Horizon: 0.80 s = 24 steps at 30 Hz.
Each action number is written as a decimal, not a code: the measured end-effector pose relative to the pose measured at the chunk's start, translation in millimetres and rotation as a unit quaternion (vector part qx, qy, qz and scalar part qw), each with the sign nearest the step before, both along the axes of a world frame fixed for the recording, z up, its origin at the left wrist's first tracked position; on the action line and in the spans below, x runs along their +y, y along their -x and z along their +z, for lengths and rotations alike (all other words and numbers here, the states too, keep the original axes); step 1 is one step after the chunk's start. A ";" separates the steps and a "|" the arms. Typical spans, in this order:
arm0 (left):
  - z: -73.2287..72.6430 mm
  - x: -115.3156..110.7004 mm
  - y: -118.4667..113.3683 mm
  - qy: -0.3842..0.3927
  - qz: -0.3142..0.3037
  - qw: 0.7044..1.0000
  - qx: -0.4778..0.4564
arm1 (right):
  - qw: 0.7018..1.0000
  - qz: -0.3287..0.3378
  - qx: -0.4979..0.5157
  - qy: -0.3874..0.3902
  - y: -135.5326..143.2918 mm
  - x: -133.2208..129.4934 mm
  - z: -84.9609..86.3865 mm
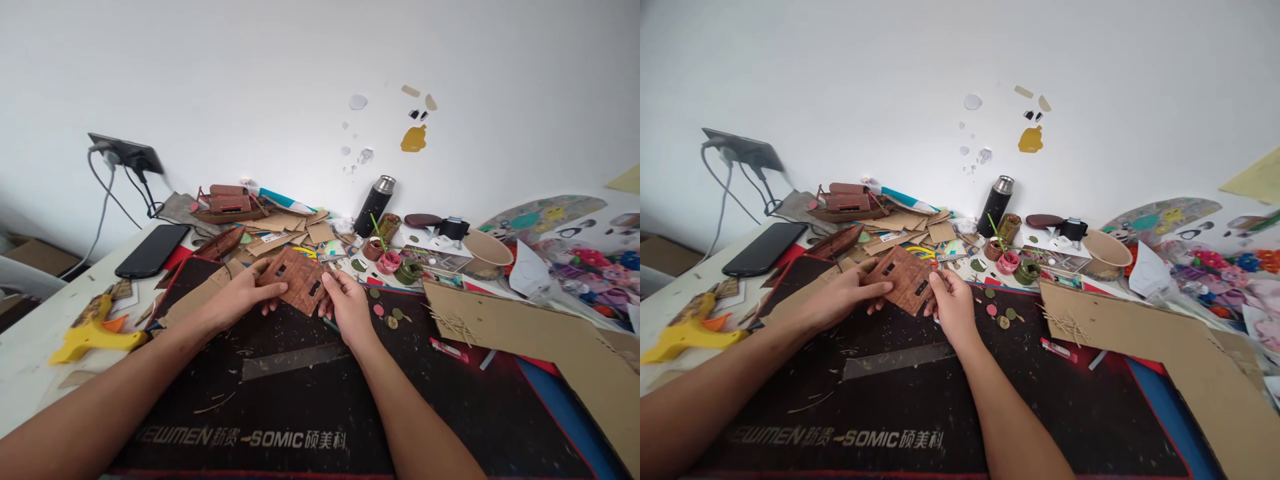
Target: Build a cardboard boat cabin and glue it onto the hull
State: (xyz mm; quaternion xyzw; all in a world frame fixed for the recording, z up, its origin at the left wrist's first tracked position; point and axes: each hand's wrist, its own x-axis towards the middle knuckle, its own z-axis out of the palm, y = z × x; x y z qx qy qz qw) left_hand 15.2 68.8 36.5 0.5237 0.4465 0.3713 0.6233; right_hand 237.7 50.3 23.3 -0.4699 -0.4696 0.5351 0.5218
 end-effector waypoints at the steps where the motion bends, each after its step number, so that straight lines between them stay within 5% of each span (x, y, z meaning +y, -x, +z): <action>1: -0.7 0.8 0.0 0.003 0.005 1.000 -0.002 | 1.000 0.000 -0.001 0.001 0.3 -0.4 0.3; 12: -8.8 12.9 -1.5 -0.002 0.187 0.964 -0.191 | 0.992 0.103 -0.078 0.014 3.9 -6.0 -2.7; 24: -7.7 13.0 -3.1 0.002 0.209 0.954 -0.216 | 0.981 0.132 -0.142 0.009 5.0 -9.0 -8.4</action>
